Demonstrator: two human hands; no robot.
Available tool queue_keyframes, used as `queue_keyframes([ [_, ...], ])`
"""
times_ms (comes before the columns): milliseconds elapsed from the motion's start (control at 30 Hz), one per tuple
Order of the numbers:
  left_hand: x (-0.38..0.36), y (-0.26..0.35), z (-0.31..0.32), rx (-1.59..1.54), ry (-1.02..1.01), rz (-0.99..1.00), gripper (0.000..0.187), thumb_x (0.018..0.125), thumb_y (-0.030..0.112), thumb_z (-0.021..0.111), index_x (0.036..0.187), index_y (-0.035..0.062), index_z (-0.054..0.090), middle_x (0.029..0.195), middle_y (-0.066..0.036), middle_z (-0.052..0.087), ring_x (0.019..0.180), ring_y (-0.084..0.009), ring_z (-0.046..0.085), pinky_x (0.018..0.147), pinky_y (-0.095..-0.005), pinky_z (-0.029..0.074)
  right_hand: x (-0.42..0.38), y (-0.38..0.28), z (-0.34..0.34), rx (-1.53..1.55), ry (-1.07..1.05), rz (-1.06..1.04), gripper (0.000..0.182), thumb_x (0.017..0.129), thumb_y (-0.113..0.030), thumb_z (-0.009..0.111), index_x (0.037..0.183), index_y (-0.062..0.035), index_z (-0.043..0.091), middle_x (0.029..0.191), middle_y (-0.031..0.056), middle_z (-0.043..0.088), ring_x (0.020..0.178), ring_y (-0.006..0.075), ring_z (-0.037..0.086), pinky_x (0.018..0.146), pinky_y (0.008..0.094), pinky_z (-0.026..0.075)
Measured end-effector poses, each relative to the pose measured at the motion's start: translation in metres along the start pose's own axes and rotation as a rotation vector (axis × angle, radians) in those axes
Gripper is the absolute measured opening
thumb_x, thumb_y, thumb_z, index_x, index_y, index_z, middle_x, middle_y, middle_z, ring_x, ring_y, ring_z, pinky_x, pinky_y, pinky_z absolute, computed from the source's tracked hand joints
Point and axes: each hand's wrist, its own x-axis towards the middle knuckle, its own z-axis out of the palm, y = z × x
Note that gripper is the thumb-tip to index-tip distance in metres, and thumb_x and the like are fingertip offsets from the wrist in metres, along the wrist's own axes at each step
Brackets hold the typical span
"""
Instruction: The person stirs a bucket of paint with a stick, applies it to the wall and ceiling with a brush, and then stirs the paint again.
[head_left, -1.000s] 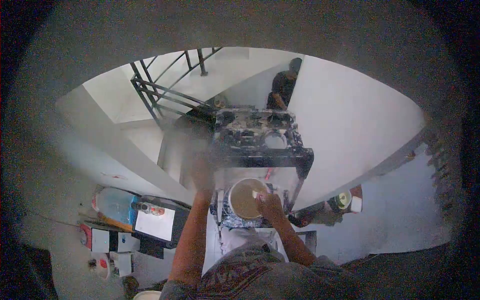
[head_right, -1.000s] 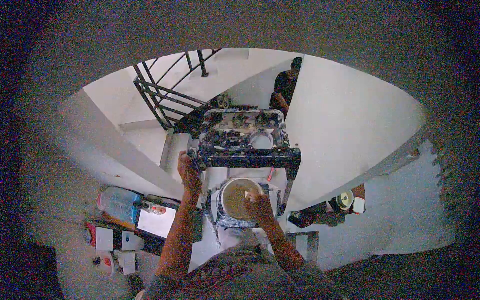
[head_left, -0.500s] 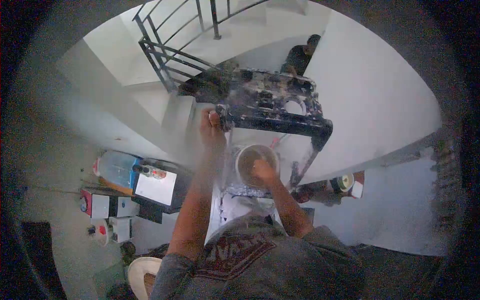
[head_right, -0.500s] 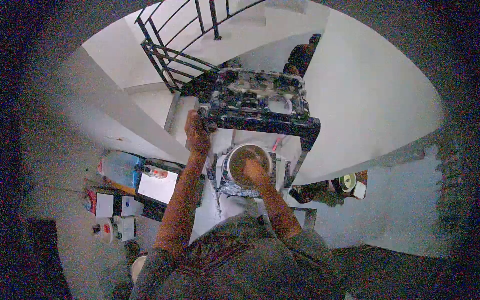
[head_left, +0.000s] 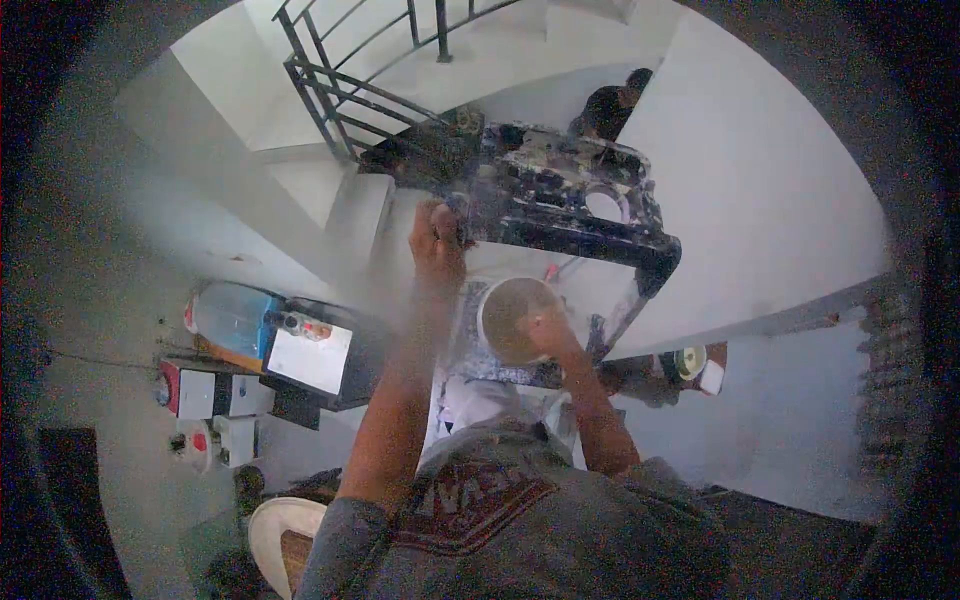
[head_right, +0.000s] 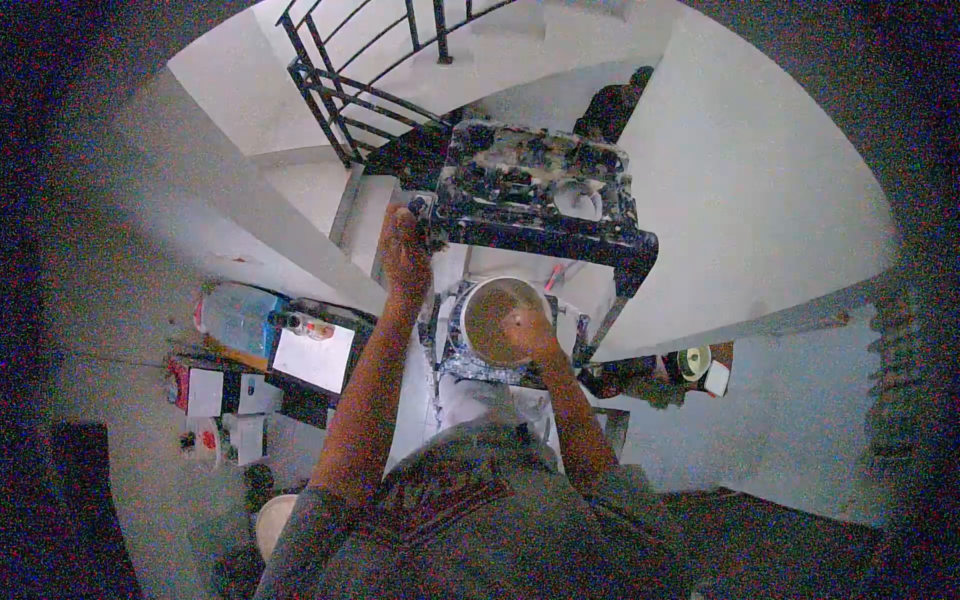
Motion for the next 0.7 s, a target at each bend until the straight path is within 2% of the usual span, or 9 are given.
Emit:
queue_keyframes([
  [67, 0.001, 0.016, 0.002, -0.006, 0.036, 0.001, 0.053, 0.096, 0.052, 0.042, 0.098, 0.0, 0.049, 0.059, -0.001, 0.047, 0.052, -0.0095, 0.05, 0.047, -0.0286, 0.045, -0.011, -0.017, -0.021, 0.063, 0.056, 0.096, 0.019, 0.084, -0.023, 0.06, 0.083, -0.0055, 0.068, 0.078, 0.0149, 0.068, 0.08, 0.0366, 0.065, 0.076, 0.046, 0.051],
  [133, 0.0, 0.009, 0.001, -0.013, 0.029, -0.018, 0.051, 0.097, 0.05, 0.043, 0.098, -0.0004, 0.049, 0.059, -0.002, 0.048, 0.052, -0.0096, 0.05, 0.048, -0.0282, 0.045, -0.028, -0.037, -0.041, 0.13, 0.287, -0.042, 0.022, 0.084, -0.023, 0.059, 0.086, -0.0028, 0.067, 0.073, 0.0184, 0.067, 0.067, 0.0358, 0.066, 0.064, 0.0448, 0.053],
  [267, -0.003, -0.004, 0.006, -0.128, 0.076, -0.012, 0.047, 0.098, 0.045, 0.042, 0.099, -0.0011, 0.049, 0.059, -0.002, 0.049, 0.052, -0.0092, 0.05, 0.048, -0.0283, 0.046, -0.041, -0.038, -0.044, 0.52, 0.212, 0.173, 0.022, 0.085, -0.024, 0.059, 0.087, -0.0041, 0.068, 0.074, 0.0191, 0.067, 0.069, 0.0351, 0.067, 0.066, 0.0428, 0.053],
  [367, 0.0, 0.013, 0.004, -0.013, 0.059, 0.033, 0.047, 0.099, 0.045, 0.042, 0.1, -0.0015, 0.049, 0.058, -0.002, 0.048, 0.051, -0.009, 0.048, 0.048, -0.0284, 0.046, -0.038, -0.052, -0.051, 0.288, 0.321, 0.101, 0.024, 0.084, -0.026, 0.059, 0.083, -0.0031, 0.067, 0.076, 0.0171, 0.068, 0.071, 0.0347, 0.067, 0.066, 0.0412, 0.053],
  [433, -0.001, 0.005, 0.005, -0.061, 0.056, -0.007, 0.047, 0.099, 0.044, 0.041, 0.1, -0.0017, 0.049, 0.058, -0.002, 0.049, 0.051, -0.0092, 0.048, 0.048, -0.0286, 0.046, -0.026, -0.038, -0.032, 0.201, 0.153, -0.163, 0.028, 0.084, -0.029, 0.057, 0.08, -0.0025, 0.066, 0.08, 0.0168, 0.067, 0.076, 0.0352, 0.065, 0.069, 0.0424, 0.052],
  [467, -0.001, 0.001, 0.006, -0.108, 0.053, -0.04, 0.047, 0.099, 0.044, 0.041, 0.101, -0.0018, 0.048, 0.057, -0.002, 0.049, 0.05, -0.0095, 0.048, 0.048, -0.0287, 0.046, -0.021, -0.02, -0.006, 0.201, 0.151, -0.159, 0.028, 0.084, -0.029, 0.057, 0.08, -0.0025, 0.066, 0.08, 0.0168, 0.067, 0.076, 0.0352, 0.065, 0.069, 0.0424, 0.052],
  [533, 0.0, -0.002, 0.006, -0.099, 0.055, -0.041, 0.046, 0.099, 0.044, 0.041, 0.1, -0.002, 0.048, 0.057, -0.003, 0.049, 0.05, -0.0093, 0.048, 0.048, -0.0287, 0.045, -0.007, 0.024, 0.054, -0.353, -0.072, -0.224, 0.021, 0.077, -0.021, 0.061, 0.087, -0.0025, 0.065, 0.081, 0.0147, 0.064, 0.079, 0.0327, 0.063, 0.074, 0.0448, 0.051],
  [633, -0.001, 0.004, 0.004, -0.054, 0.051, -0.016, 0.046, 0.099, 0.043, 0.041, 0.099, -0.0021, 0.048, 0.056, -0.003, 0.048, 0.049, -0.009, 0.047, 0.047, -0.0287, 0.044, -0.011, 0.027, 0.069, 0.014, 0.012, -0.137, 0.019, 0.077, -0.021, 0.06, 0.082, -0.0033, 0.064, 0.076, 0.0138, 0.061, 0.081, 0.0341, 0.062, 0.078, 0.0458, 0.049],
  [700, 0.0, 0.009, 0.005, -0.025, 0.053, 0.017, 0.045, 0.099, 0.043, 0.041, 0.099, -0.0019, 0.048, 0.056, -0.003, 0.048, 0.049, -0.009, 0.047, 0.047, -0.0288, 0.044, -0.001, -0.007, 0.035, -0.082, -0.087, -0.011, 0.024, 0.08, -0.025, 0.057, 0.083, -0.0022, 0.064, 0.081, 0.0174, 0.062, 0.082, 0.0372, 0.061, 0.078, 0.0476, 0.049],
])
